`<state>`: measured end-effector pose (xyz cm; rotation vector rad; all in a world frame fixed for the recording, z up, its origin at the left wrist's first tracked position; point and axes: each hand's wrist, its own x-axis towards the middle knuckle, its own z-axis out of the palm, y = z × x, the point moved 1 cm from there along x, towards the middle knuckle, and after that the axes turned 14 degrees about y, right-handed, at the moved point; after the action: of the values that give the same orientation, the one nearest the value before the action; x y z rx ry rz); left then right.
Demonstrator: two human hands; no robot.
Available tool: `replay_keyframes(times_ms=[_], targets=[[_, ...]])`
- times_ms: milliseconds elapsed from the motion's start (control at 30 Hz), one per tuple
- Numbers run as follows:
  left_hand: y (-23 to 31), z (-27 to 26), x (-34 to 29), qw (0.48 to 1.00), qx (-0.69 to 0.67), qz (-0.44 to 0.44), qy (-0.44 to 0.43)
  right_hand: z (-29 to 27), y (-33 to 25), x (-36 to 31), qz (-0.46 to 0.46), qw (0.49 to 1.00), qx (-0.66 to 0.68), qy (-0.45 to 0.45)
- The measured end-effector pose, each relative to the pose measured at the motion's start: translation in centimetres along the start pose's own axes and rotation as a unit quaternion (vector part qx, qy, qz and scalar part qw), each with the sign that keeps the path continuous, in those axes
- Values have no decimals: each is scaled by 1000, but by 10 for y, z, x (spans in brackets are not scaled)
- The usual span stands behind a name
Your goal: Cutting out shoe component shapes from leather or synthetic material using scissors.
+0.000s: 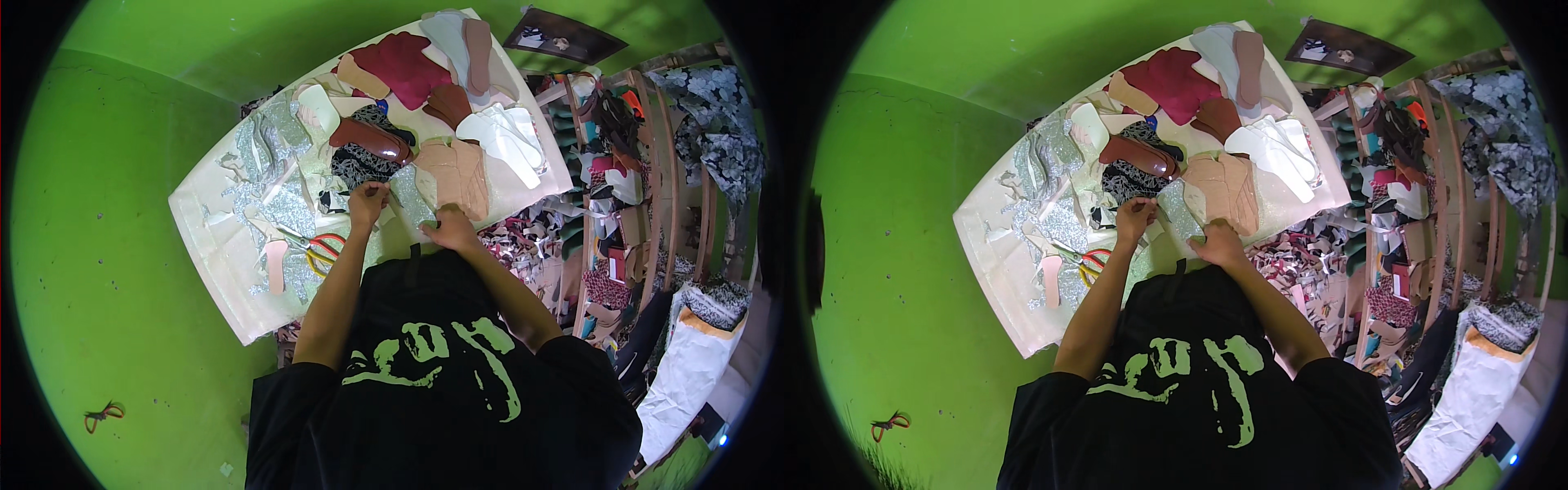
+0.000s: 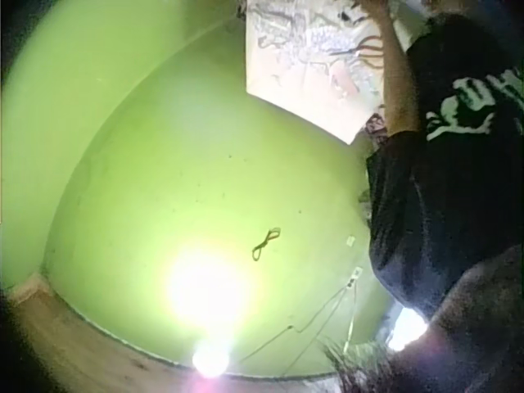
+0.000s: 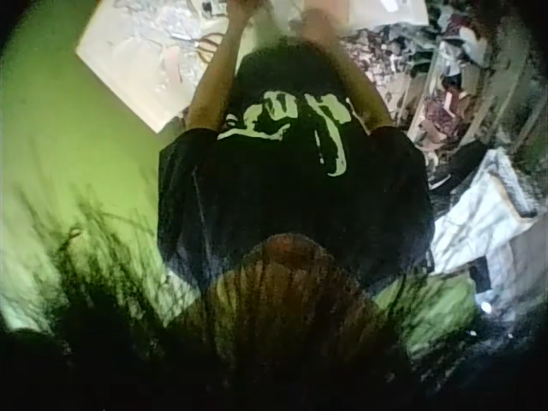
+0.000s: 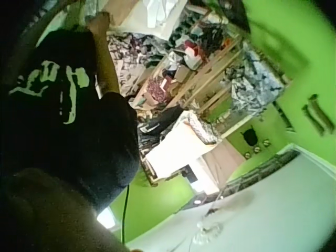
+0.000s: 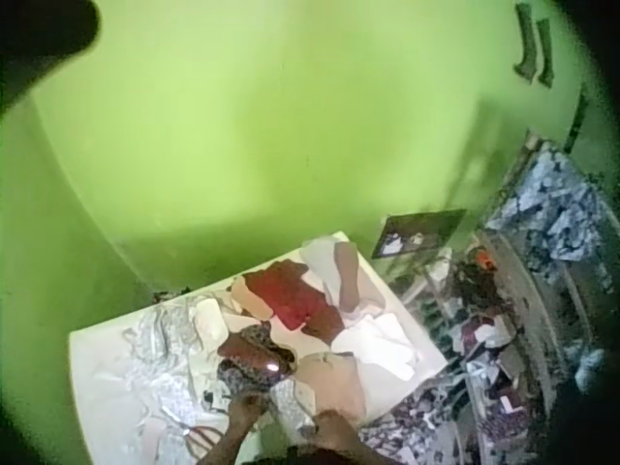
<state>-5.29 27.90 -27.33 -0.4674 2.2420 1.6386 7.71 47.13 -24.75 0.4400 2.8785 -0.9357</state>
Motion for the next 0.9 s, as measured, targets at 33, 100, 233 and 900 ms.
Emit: replay_keyframes(times_ms=[33,100,233,900], targets=[[-3,-8,-2,999,-36,-13,-2,-11,-11,0,-7,1000,0,-4],[-7,-22,-6,997,-72,-27,0,-22,-23,1,47,996,-46,-54],[-3,-48,-20,993,-120,-19,-6,-16,-23,2,38,998,-18,-38],[-125,-291,-81,891,223,169,359,100,-189,-9,-185,972,92,-108]])
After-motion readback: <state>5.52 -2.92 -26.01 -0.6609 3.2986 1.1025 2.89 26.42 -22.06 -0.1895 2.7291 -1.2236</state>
